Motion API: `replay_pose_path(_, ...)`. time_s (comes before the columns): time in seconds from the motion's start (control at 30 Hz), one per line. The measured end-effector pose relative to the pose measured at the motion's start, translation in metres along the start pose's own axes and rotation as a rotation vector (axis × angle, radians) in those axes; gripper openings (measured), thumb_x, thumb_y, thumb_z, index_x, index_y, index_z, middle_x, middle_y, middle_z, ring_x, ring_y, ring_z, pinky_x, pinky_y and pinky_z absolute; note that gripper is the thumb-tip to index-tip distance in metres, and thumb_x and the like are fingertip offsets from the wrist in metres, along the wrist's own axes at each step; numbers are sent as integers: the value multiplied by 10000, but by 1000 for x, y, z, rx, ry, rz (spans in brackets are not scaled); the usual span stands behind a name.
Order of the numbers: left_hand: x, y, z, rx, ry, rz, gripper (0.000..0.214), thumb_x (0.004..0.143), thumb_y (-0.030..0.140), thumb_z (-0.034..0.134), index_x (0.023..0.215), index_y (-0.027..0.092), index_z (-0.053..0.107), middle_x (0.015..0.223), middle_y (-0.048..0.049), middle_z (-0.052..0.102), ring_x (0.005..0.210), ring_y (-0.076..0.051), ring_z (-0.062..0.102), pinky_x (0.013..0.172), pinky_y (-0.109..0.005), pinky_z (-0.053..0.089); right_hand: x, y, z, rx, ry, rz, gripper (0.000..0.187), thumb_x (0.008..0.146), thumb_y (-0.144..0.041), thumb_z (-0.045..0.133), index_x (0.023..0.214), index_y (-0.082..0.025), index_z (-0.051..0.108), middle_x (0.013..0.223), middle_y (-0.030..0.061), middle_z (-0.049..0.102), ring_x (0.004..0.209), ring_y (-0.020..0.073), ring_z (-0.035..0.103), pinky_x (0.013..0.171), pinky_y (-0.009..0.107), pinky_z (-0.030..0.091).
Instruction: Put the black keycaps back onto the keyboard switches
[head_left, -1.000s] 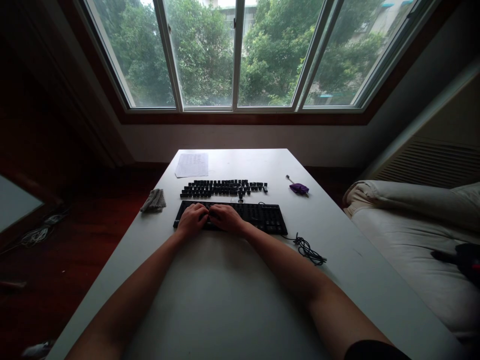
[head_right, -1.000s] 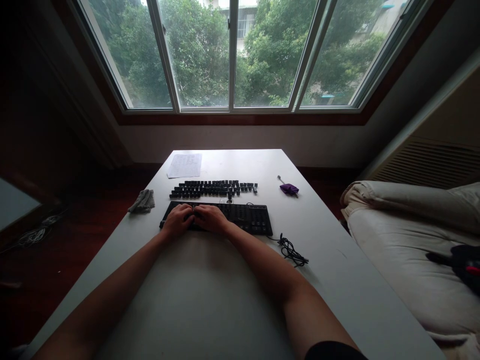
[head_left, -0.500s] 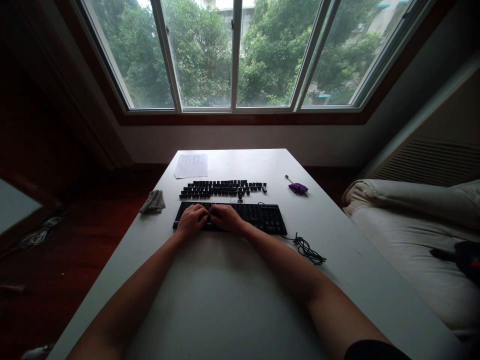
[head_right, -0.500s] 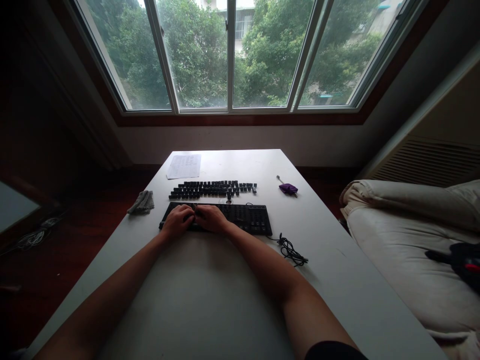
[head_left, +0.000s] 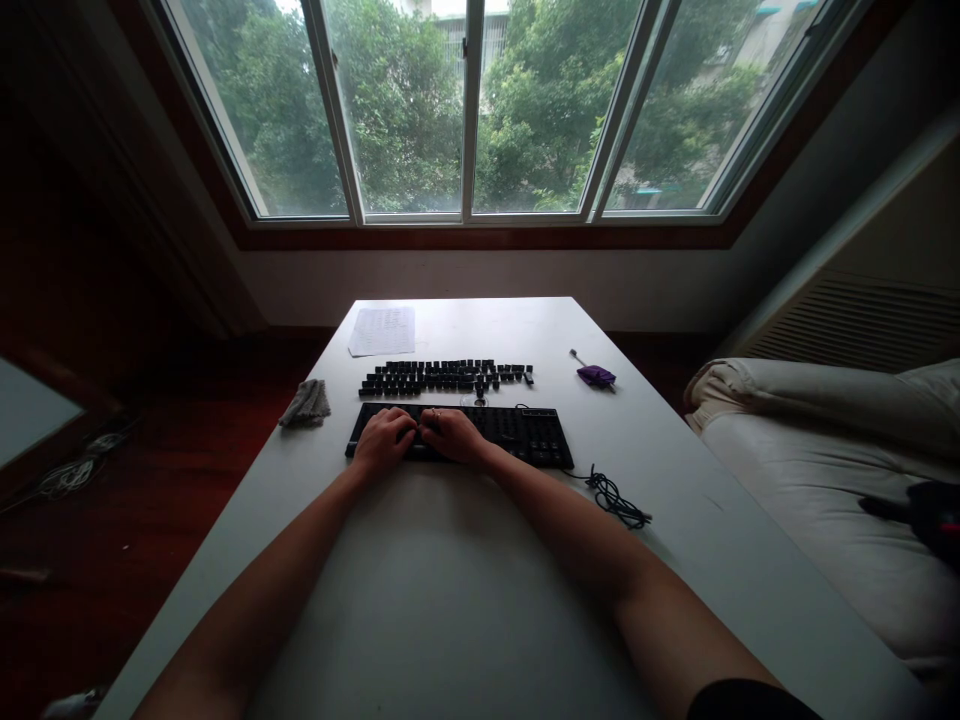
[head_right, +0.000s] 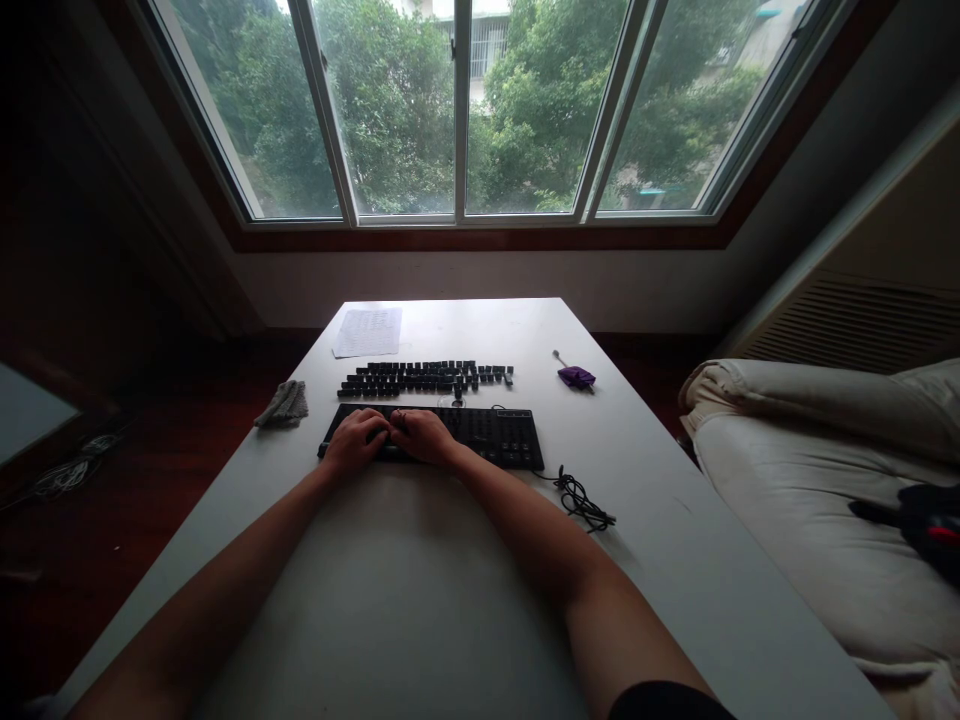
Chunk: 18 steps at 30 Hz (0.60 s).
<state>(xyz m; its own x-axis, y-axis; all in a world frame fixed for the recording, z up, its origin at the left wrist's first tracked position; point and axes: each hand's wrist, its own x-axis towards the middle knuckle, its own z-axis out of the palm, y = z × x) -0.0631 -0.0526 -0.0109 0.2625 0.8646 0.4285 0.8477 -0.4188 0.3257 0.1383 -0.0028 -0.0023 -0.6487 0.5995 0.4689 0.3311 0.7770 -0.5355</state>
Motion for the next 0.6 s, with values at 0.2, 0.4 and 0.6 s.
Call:
replay_pose_path(0.2,0,-1,0,10,-10,10,157,924,306,546,963,237,682,1065,-53,655,967,-239,569,901,-415,461,0,2,1,42,0,12,276,950,-425,543,864,-185,648,788,25,655,713,135,567,707,229,389)
replay_pose_path(0.4,0,-1,1,7,-5,10,150,916,282,552,981,244,681,1076,-49,655,981,-239,572,916,-418,458,0,5,1,135,75,84,338,967,-443,504,798,-182,637,698,-2,628,653,121,542,670,227,379)
replay_pose_path(0.6,0,-1,0,-5,-4,7,152,910,276,552,972,249,689,1068,-50,657,986,-243,576,924,-423,455,1,8,1,188,116,139,366,958,-442,505,729,-178,613,656,-10,620,613,110,505,640,225,370)
